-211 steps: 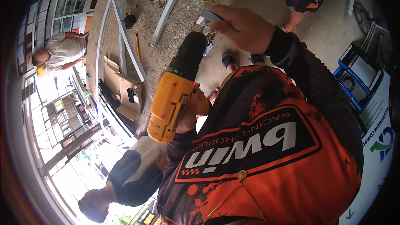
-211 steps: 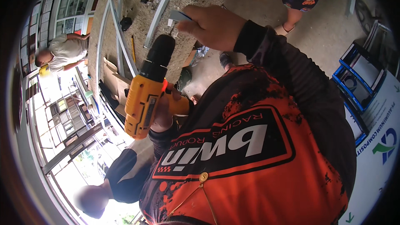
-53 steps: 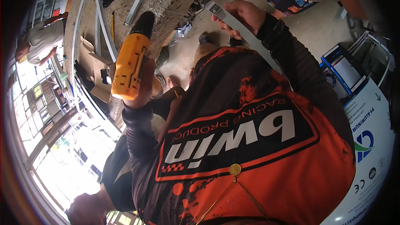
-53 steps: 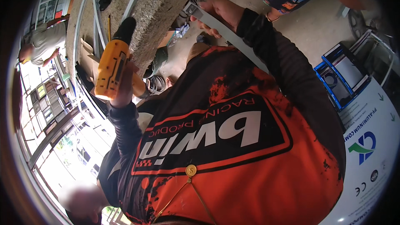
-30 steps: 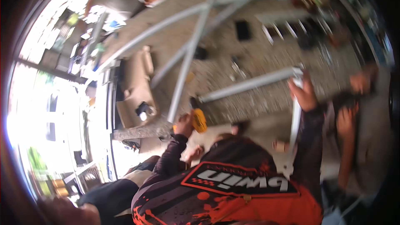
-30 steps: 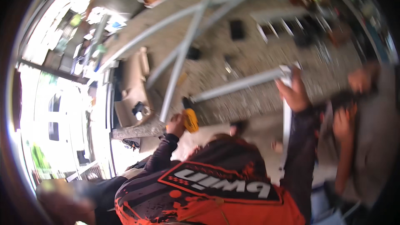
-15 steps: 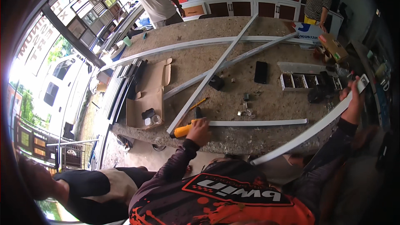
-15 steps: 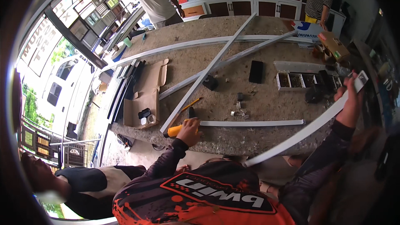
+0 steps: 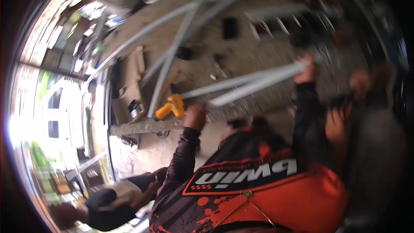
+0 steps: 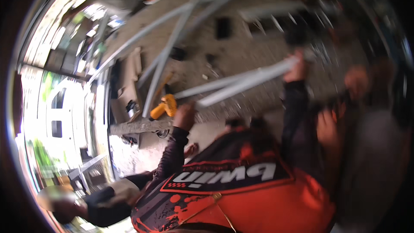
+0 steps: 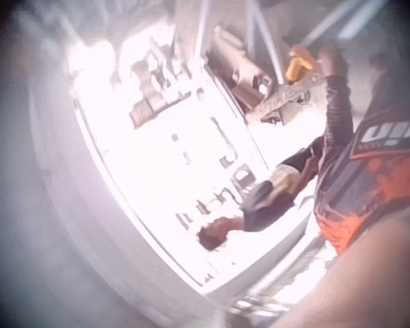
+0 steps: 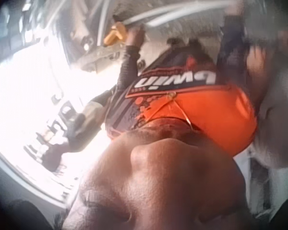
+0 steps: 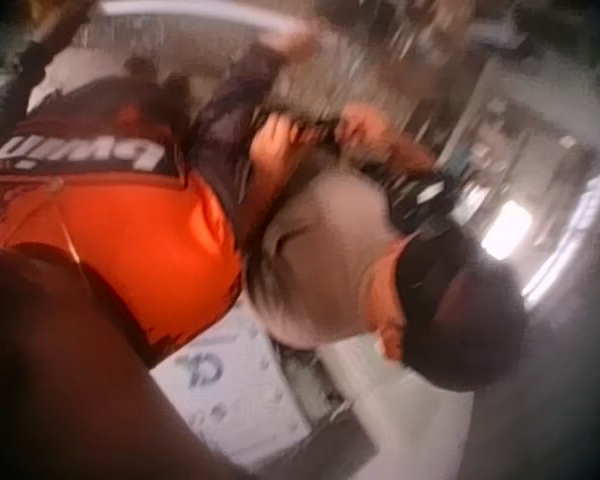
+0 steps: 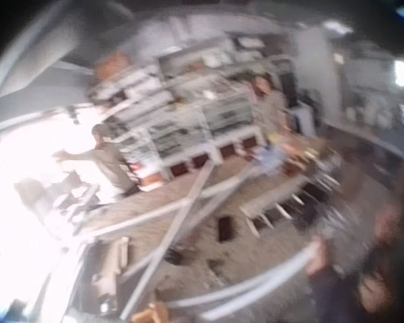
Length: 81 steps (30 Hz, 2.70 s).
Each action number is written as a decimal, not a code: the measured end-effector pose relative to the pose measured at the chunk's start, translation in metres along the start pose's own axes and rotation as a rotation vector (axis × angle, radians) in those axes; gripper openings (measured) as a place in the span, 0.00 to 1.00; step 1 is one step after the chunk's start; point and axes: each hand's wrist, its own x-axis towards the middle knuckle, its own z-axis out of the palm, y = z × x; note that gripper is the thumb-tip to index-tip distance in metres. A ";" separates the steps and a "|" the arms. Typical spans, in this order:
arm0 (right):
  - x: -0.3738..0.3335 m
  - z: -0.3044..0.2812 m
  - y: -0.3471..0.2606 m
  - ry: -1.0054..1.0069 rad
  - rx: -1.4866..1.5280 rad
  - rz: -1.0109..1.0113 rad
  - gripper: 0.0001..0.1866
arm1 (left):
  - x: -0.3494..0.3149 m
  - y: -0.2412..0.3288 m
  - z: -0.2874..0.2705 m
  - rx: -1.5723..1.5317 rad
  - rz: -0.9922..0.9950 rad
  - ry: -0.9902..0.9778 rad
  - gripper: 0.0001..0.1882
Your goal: The person uses a power drill to make holes in aluminum profiles and uses a riveter to secure components together on a workbench.
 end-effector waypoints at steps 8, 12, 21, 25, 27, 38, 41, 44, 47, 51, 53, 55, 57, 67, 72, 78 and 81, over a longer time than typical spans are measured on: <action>-0.081 -0.139 0.052 -0.089 -0.910 0.272 0.29 | -0.032 -0.002 0.044 0.123 0.068 -0.150 0.23; -0.060 -0.167 0.056 -0.136 -1.585 0.007 0.28 | -0.034 -0.008 0.065 0.166 0.032 -0.170 0.23; -0.056 -0.194 0.073 -0.079 -1.115 -0.625 0.22 | -0.041 -0.037 0.077 0.073 -0.058 -0.206 0.26; -0.054 -0.199 0.058 -0.237 -1.376 -0.999 0.22 | -0.036 -0.033 0.079 0.035 -0.063 -0.198 0.26; -0.057 -0.200 0.056 -0.244 -1.382 -0.995 0.20 | -0.038 -0.028 0.078 0.026 -0.095 -0.196 0.26; -0.076 -0.194 0.058 -0.229 -1.192 -0.554 0.14 | -0.042 -0.016 0.077 -0.003 -0.112 -0.111 0.26; -0.093 -0.174 0.057 -0.602 -1.205 -0.770 0.14 | -0.039 -0.015 0.079 -0.010 -0.107 -0.099 0.26; -0.112 -0.116 0.057 -0.784 -1.126 -0.815 0.12 | -0.042 -0.015 0.073 -0.030 -0.118 -0.105 0.26; -0.114 -0.095 0.070 -0.799 -1.198 -0.966 0.15 | -0.042 -0.012 0.071 -0.041 -0.128 -0.090 0.26; -0.109 -0.104 0.097 -0.843 -1.438 -1.017 0.17 | -0.033 -0.008 0.051 -0.096 -0.089 0.011 0.24; -0.107 -0.110 0.103 -0.820 -1.475 -1.011 0.18 | -0.015 -0.001 0.010 -0.150 -0.151 0.072 0.22; -0.111 -0.102 0.105 -0.859 -1.462 -1.011 0.17 | -0.014 -0.018 -0.042 -1.404 -0.505 0.577 0.15; -0.105 -0.112 0.098 -0.823 -1.494 -1.014 0.17 | 0.016 0.033 -0.127 -0.657 -0.210 0.706 0.19; -0.110 -0.101 0.099 -0.853 -1.482 -1.031 0.17 | -0.010 0.086 -0.279 1.135 -0.463 0.989 0.06; -0.107 -0.104 0.098 -0.839 -1.496 -1.043 0.16 | -0.006 0.107 -0.269 0.846 -0.277 0.991 0.06; -0.107 -0.102 0.099 -0.829 -1.462 -1.109 0.16 | -0.006 0.128 -0.262 0.663 -0.189 0.969 0.06; -0.106 -0.107 0.103 -0.817 -1.478 -1.107 0.17 | -0.004 0.125 -0.251 0.588 -0.156 0.959 0.06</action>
